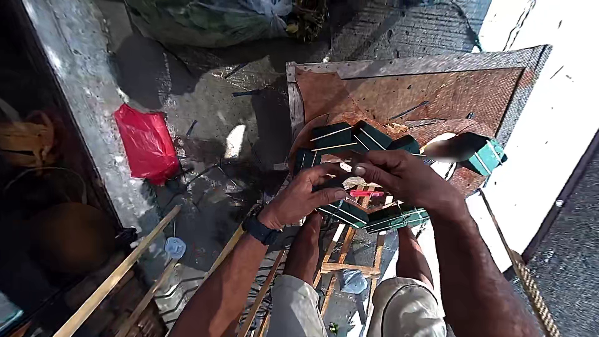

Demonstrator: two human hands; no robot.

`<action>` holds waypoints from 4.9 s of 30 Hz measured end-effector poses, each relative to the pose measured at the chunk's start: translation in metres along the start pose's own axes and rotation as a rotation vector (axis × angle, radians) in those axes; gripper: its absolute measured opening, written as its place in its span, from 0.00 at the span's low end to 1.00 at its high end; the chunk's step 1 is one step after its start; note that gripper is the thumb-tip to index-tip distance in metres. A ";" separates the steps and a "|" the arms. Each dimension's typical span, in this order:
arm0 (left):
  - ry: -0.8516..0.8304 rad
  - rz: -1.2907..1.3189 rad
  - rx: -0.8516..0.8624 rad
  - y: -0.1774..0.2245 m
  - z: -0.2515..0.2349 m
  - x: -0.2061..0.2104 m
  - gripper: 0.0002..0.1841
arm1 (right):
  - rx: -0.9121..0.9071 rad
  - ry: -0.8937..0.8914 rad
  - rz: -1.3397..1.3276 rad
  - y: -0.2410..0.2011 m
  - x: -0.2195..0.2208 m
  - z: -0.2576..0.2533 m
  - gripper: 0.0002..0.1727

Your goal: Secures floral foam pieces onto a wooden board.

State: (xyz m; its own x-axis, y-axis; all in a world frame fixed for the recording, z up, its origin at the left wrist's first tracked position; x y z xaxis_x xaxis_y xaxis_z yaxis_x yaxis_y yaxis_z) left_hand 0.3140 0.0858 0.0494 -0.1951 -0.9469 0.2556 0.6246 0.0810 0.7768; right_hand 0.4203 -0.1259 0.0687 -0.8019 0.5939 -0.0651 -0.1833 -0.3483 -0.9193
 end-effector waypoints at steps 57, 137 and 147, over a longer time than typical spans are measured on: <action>-0.086 -0.119 -0.806 -0.160 -0.164 -0.151 0.11 | 0.392 0.177 -0.915 0.288 0.158 -0.082 0.14; 0.947 0.486 0.085 -0.105 -0.090 0.047 0.13 | 0.719 0.076 -0.304 0.105 0.029 -0.095 0.31; 0.666 0.019 0.071 -0.094 -0.079 0.036 0.12 | 0.366 -0.453 0.376 0.060 -0.015 -0.077 0.23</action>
State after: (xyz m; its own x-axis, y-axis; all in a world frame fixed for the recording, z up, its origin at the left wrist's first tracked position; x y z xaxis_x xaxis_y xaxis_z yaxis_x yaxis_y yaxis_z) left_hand 0.3083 0.0190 -0.0601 0.3377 -0.9332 -0.1226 0.5673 0.0979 0.8177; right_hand 0.4653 -0.0997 -0.0152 -0.9925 0.0509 -0.1115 0.0373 -0.7408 -0.6707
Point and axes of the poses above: each hand's wrist, its own z-axis away from the middle knuckle, its own x-axis out of the palm, y = z × x, the point moved 2 cm from there along -z, towards the middle knuckle, and after that the axes turned 3 degrees about y, right-handed, at the moved point
